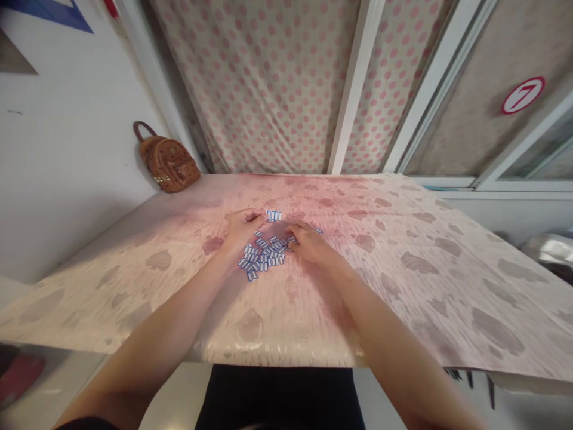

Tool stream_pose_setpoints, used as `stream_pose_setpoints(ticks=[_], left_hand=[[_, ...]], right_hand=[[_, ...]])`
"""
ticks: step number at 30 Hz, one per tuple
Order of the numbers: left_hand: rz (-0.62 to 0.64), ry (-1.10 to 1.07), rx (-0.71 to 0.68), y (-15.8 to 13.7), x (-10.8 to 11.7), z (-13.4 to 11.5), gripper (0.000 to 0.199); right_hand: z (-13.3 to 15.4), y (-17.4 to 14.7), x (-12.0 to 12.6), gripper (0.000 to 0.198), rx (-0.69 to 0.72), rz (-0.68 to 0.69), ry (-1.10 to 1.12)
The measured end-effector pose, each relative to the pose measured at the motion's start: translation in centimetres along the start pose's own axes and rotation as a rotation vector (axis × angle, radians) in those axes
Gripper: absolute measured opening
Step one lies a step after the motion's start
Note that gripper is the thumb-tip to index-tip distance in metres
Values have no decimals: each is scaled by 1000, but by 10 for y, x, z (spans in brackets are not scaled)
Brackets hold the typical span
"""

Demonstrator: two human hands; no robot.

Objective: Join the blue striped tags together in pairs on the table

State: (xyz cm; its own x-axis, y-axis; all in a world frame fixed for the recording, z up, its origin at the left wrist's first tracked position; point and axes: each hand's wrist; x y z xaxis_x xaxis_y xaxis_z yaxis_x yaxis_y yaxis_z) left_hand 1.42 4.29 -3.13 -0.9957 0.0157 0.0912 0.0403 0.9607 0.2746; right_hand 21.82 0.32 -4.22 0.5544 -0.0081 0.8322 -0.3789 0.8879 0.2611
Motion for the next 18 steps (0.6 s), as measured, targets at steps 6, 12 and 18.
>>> stream_pose_setpoints(ticks=[6,12,18], left_hand=[[20,29,-22,-1,1,1,14],[29,27,-11,-6,0,-5,14],[22,50,19,-14,-6,-17,12]], right_hand=[[-5,-1,2,20,-91,-15,30],[-10,3,15,3,-261,-153,437],[14,1,15,35,-263,-258,939]])
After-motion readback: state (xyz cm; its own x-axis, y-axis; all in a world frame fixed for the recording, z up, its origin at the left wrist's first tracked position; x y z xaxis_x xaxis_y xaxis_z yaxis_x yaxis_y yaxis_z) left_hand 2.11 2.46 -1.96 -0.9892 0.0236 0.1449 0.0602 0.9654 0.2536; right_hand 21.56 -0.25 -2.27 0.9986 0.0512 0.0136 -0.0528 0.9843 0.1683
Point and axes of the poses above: each hand's wrist, its own y-axis towards the middle knuckle, its own x-axis out of the back of the hand, z = x × y, and after that the axes turned 2 degrees about z, right-handed
